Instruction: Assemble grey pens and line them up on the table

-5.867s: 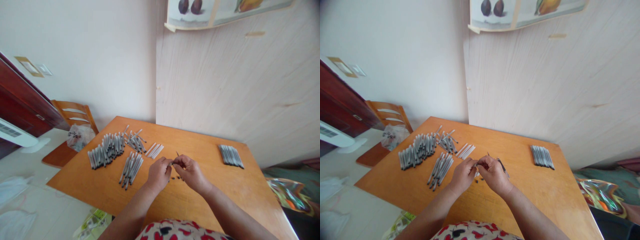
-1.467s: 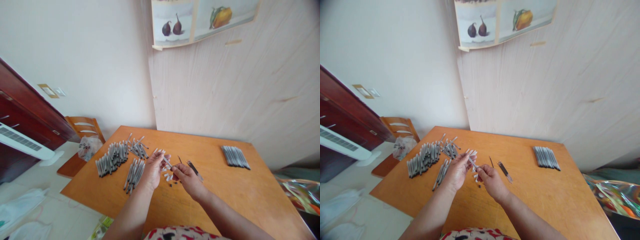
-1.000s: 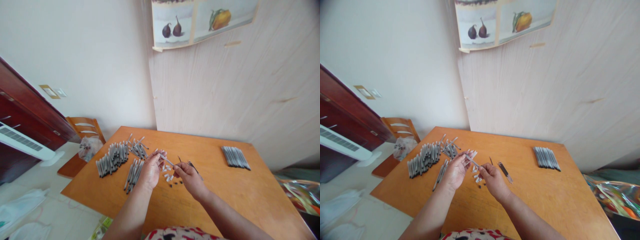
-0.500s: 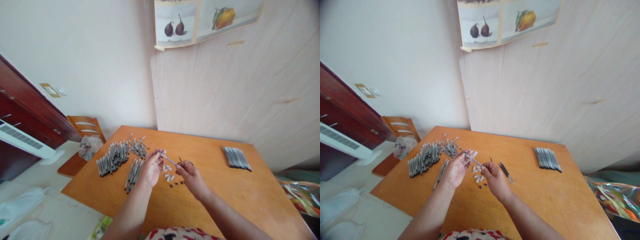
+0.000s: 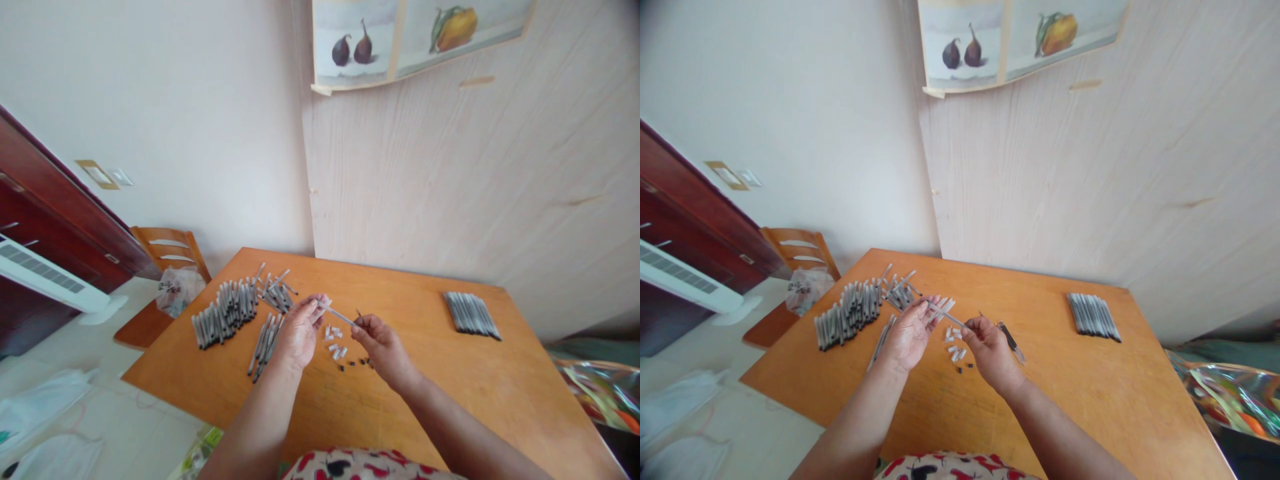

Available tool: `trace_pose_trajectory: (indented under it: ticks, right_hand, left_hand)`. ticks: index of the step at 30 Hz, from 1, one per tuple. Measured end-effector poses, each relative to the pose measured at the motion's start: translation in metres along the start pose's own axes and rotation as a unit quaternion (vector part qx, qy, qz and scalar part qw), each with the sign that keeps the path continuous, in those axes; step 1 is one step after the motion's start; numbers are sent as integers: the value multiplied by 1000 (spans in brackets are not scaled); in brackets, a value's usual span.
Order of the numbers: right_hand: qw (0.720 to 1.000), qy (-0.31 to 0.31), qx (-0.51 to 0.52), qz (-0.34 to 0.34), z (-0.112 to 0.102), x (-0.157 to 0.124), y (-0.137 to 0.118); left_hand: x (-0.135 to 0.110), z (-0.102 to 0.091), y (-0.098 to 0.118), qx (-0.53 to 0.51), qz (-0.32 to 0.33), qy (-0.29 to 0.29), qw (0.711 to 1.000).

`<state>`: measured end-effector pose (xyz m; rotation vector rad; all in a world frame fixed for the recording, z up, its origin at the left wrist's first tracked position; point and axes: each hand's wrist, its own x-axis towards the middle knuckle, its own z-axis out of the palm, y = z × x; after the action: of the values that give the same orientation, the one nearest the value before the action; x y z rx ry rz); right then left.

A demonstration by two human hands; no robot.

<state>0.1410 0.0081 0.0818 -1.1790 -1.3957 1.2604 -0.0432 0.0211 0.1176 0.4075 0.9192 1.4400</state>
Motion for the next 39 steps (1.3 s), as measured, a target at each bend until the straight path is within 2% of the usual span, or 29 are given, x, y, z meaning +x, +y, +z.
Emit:
trace_pose_trajectory:
  ticks: [13, 23, 30, 39]
  right_hand:
    - [988, -89, 119, 45, -8, -2, -17]
    - [947, -138, 255, 134, -6, 0, -13]
    - [931, -144, 297, 157, -5, -2, -19]
    - [939, -124, 279, 162, -2, 3, -7]
  left_hand:
    - [-1, 0, 7, 18, 51, -27, 998]
    - [-9, 10, 17, 38, 77, -57, 995]
    - [-8, 6, 17, 40, 87, -77, 992]
    - [-5, 1, 6, 53, 66, -59, 995]
